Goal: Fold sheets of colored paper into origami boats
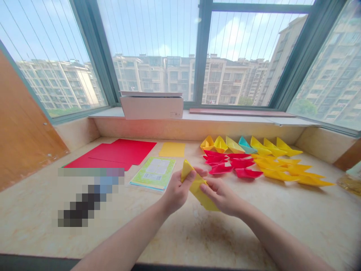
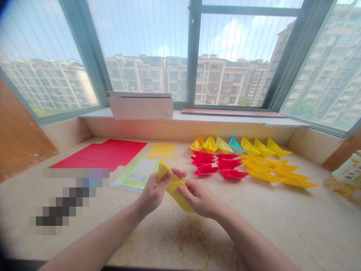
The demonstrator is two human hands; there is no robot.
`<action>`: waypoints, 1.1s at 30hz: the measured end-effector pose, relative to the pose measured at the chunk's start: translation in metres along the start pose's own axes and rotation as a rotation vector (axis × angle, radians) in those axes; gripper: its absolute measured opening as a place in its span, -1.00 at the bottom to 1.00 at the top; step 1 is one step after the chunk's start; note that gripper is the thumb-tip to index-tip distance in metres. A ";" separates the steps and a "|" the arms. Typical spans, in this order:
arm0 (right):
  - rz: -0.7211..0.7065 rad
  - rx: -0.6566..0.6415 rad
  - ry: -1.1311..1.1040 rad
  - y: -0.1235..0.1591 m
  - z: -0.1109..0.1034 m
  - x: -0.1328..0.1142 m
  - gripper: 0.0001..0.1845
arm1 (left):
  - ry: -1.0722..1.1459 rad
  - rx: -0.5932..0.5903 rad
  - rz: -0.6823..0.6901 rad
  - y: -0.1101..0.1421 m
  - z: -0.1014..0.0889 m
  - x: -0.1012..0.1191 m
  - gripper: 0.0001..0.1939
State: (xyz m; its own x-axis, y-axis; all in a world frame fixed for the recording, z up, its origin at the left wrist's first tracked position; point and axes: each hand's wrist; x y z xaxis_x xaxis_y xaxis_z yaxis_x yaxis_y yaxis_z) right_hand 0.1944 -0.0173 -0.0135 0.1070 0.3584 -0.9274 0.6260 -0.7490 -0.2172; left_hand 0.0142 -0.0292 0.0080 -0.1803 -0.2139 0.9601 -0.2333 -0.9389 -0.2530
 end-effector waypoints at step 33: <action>0.137 0.197 -0.623 -0.001 -0.002 -0.011 -0.60 | 0.039 -0.406 0.124 0.001 0.001 0.000 -0.54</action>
State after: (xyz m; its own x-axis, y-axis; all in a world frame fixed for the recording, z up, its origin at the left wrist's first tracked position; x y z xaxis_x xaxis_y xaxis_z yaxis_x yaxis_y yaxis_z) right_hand 0.1944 -0.0190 -0.0028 -0.3275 -0.0921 -0.9404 0.4795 -0.8738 -0.0814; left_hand 0.0149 -0.0304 0.0080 -0.2645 -0.3008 0.9163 -0.5636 -0.7227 -0.4000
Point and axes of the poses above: each hand's wrist, its own y-axis away from the middle knuckle, its own z-axis out of the palm, x = y × z, and after that the axes turned 3 degrees about -z, right-handed
